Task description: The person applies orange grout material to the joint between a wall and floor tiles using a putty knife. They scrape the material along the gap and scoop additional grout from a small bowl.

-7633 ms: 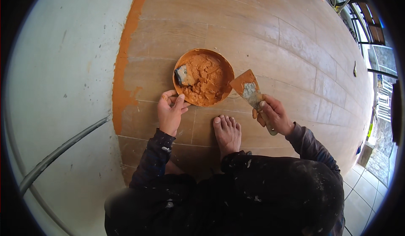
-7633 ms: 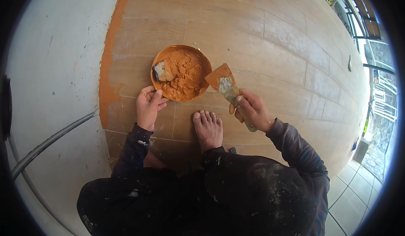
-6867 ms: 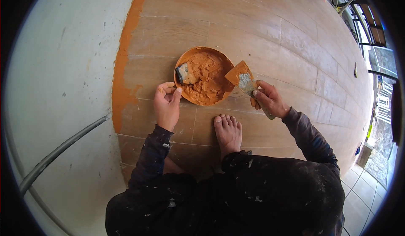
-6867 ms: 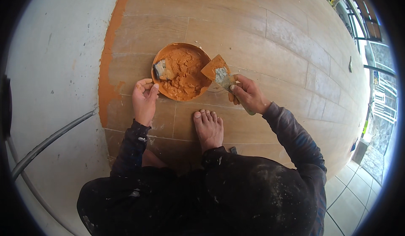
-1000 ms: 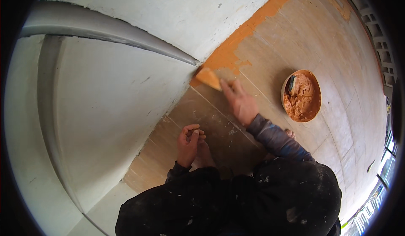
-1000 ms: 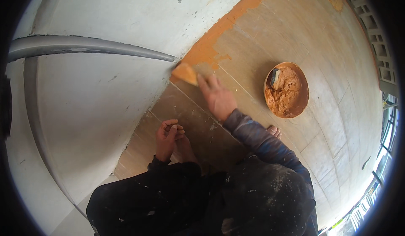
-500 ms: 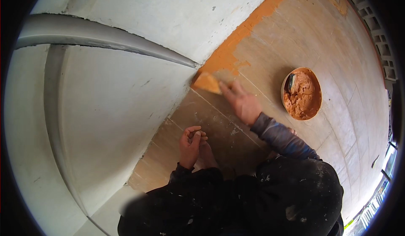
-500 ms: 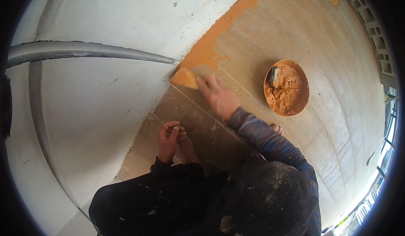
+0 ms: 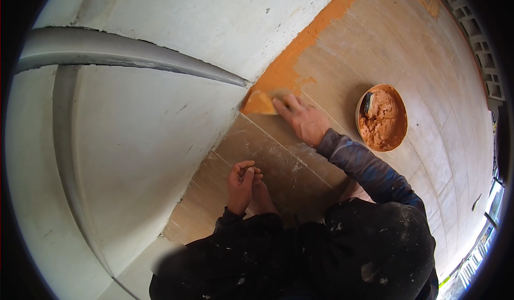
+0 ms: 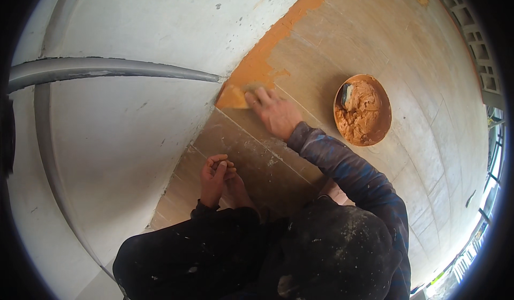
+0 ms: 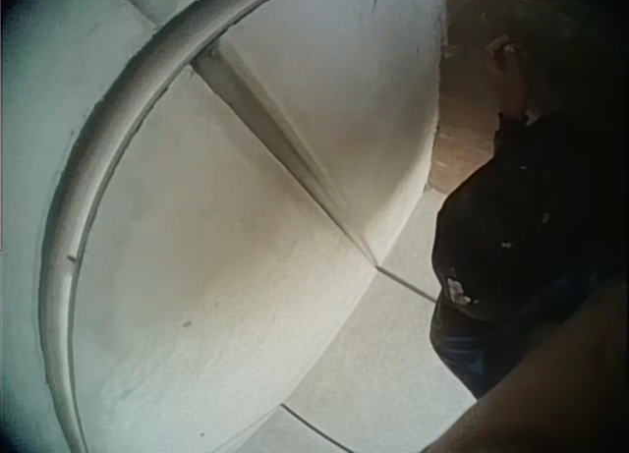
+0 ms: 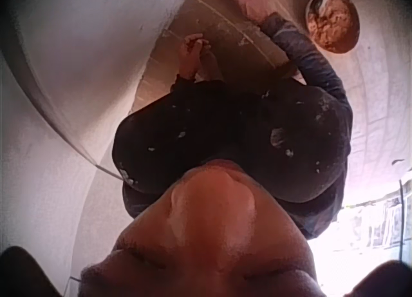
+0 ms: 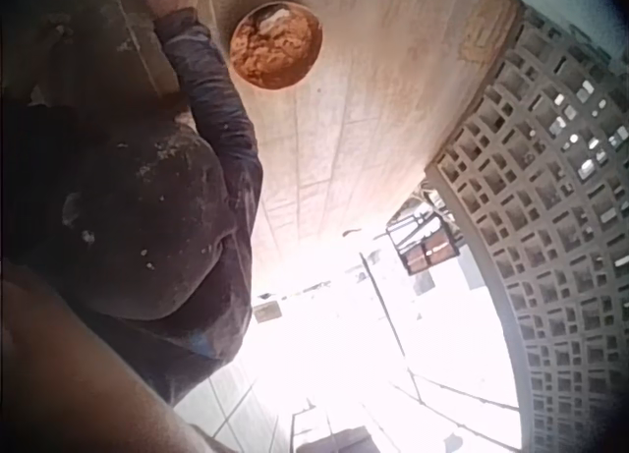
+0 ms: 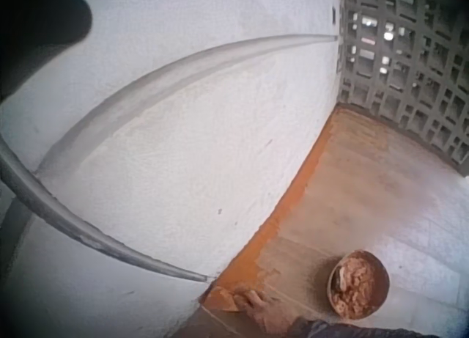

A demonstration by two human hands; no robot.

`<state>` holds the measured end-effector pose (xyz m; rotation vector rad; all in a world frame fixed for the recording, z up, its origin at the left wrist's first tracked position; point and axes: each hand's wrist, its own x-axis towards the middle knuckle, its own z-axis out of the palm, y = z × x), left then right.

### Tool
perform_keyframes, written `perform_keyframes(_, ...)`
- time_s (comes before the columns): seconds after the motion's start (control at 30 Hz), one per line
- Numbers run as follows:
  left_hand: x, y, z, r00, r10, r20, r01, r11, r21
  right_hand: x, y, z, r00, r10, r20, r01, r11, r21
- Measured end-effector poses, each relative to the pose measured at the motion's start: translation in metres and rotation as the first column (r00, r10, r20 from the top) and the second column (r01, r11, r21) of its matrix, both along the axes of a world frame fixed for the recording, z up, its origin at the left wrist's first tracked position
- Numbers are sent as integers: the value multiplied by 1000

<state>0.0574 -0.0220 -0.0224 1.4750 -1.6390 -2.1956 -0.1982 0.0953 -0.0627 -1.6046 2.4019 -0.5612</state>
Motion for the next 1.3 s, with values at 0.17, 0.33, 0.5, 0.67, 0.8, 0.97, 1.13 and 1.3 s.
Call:
perform_keyframes(0.17, -1, -1, 2, 1000, -4, -13, 4, 1000, -4, 10, 11, 2, 997, 56, 45, -55, 998, -29)
perform_keyframes(0.33, 0, -1, 0, 1000, 10, 7, -10, 1000, -13, -26, 7, 14, 989, -143, -27, 144, 989, 39)
perform_keyframes(0.5, -4, -1, -2, 1000, -9, -17, 9, 1000, -16, -29, 4, -4, 988, -144, -58, 146, 989, 31)
perform_keyframes(0.67, -5, -1, 1, 1000, -9, -15, 8, 1000, -25, -11, 12, 5, 999, -42, -22, 42, 999, 20)
perform_keyframes(0.8, -2, -2, 0, 1000, 2, 5, -2, 1000, 11, -32, 11, 7, 983, -181, -42, 179, 983, -34)
perform_keyframes(0.97, -5, -2, -2, 1000, 9, 1, -9, 1000, 19, -47, 7, -8, 973, -215, -87, 217, 976, 15)
perform_keyframes(1.13, -8, -3, -4, 1000, -8, -2, 8, 1000, 12, -38, -3, 4, 979, -204, -6, 204, 974, 95)
perform_keyframes(1.3, -14, -3, 3, 999, -41, 5, 41, 999, -15, -33, 11, -1, 993, -49, 104, 59, 994, -96)
